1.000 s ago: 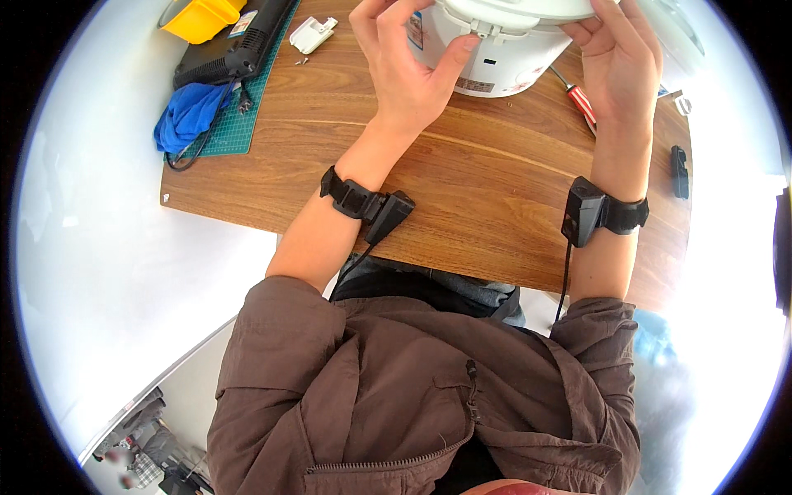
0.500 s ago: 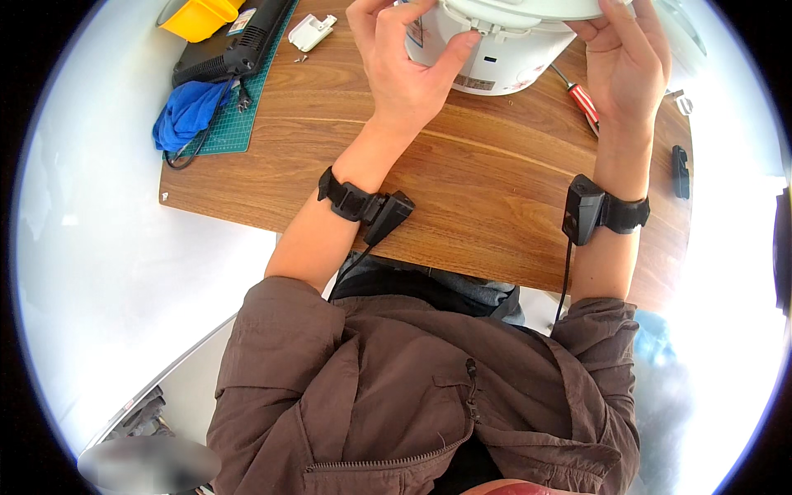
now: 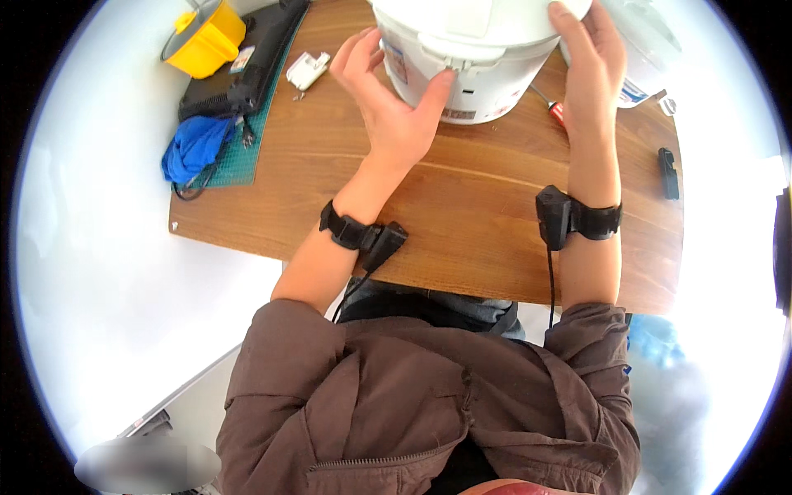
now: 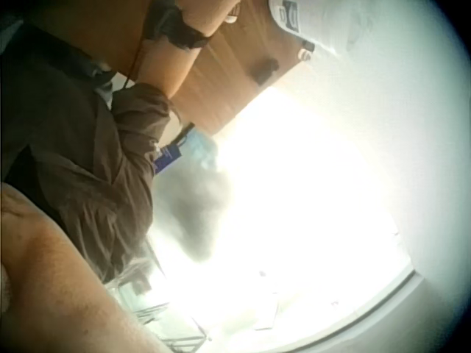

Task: The person disassembles a white rice cooker on a wooden table. They open the lid, remove the inner pot, and use a screwdriver to unscrew and separate the lid components.

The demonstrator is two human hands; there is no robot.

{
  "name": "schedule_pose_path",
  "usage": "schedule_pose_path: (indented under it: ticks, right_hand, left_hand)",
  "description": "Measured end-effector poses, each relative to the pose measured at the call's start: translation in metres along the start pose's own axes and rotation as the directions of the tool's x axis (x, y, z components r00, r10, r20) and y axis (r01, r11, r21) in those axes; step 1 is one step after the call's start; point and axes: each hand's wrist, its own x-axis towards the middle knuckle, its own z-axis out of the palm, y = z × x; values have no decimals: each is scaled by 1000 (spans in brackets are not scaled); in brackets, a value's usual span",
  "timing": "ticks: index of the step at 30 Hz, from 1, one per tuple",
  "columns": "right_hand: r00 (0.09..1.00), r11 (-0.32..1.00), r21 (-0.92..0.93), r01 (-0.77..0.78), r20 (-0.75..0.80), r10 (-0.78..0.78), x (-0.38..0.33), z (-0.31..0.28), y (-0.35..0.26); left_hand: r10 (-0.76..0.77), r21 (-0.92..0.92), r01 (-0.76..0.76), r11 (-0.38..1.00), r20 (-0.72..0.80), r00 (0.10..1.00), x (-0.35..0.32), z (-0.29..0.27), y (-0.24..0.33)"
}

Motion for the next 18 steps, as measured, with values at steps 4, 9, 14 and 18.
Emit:
schedule_pose_path:
  ticks: [4,9,14,18]
  right_hand:
    - [1000,998,-55,11,4,-11,5,-5,6]
    - [999,992,-120,-22,-44,17,9,-13,22]
    - [988,931,-363,-30,-151,-28,6,-12,30]
    - [985,899,-436,-45,-167,-31,5,-13,33]
  left_hand:
    - [28,97,-30,995,17,999,5,-2,12]
    - [6,85,-10,996,51,999,11,-5,24]
    - [-12,109,2,994,100,995,12,-3,26]
    - [-1,129,-16,992,130,992,14,-3,31]
